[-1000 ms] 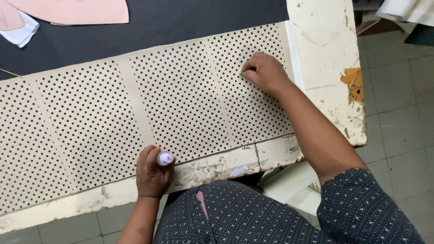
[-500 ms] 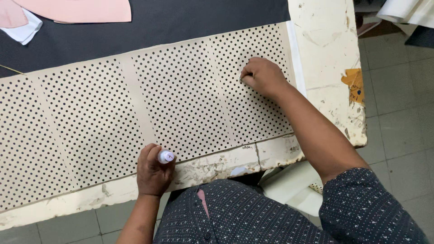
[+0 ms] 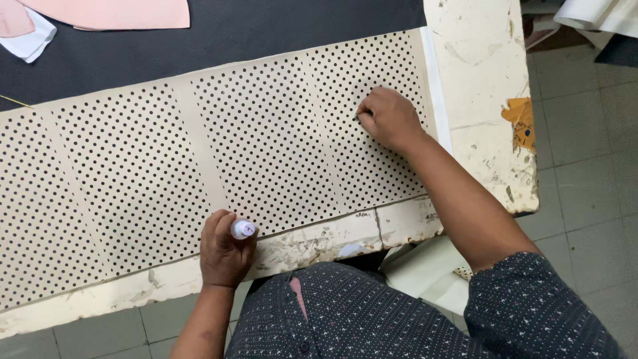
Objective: The person applies glue from a small bottle onto a perforated sheet laid on a table. They repeatedly squeeze the bottle and move it across the surface, then lift and fold the sheet to continue applying glue to another section.
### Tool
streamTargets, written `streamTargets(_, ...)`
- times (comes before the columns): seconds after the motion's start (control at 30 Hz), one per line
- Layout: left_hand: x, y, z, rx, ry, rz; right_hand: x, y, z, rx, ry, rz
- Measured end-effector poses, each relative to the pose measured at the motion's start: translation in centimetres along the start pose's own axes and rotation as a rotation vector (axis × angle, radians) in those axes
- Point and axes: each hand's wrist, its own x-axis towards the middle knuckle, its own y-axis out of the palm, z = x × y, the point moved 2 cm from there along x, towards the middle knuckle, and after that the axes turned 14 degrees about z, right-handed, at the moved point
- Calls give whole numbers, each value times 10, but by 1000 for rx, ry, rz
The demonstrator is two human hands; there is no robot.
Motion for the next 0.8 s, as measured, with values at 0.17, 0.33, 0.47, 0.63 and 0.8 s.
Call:
streamTargets(0.17,0,-1,1,-26,-1,9,0,2,2,-38,-24,-5)
streamTargets(0.33,0,-2,1,-26,-12,11,-5,-2,0,-1,8,2)
streamTargets(0.47,0,-2,1,-25,-9,10,-12,-1,1,90,50,23)
streamTargets(0.63,1,-2,2,-30,5,4,-18,9,9,-8,38,30)
streamTargets(0.8,0,-1,0,-20,9,-8,-17,6,9,-10,3,6)
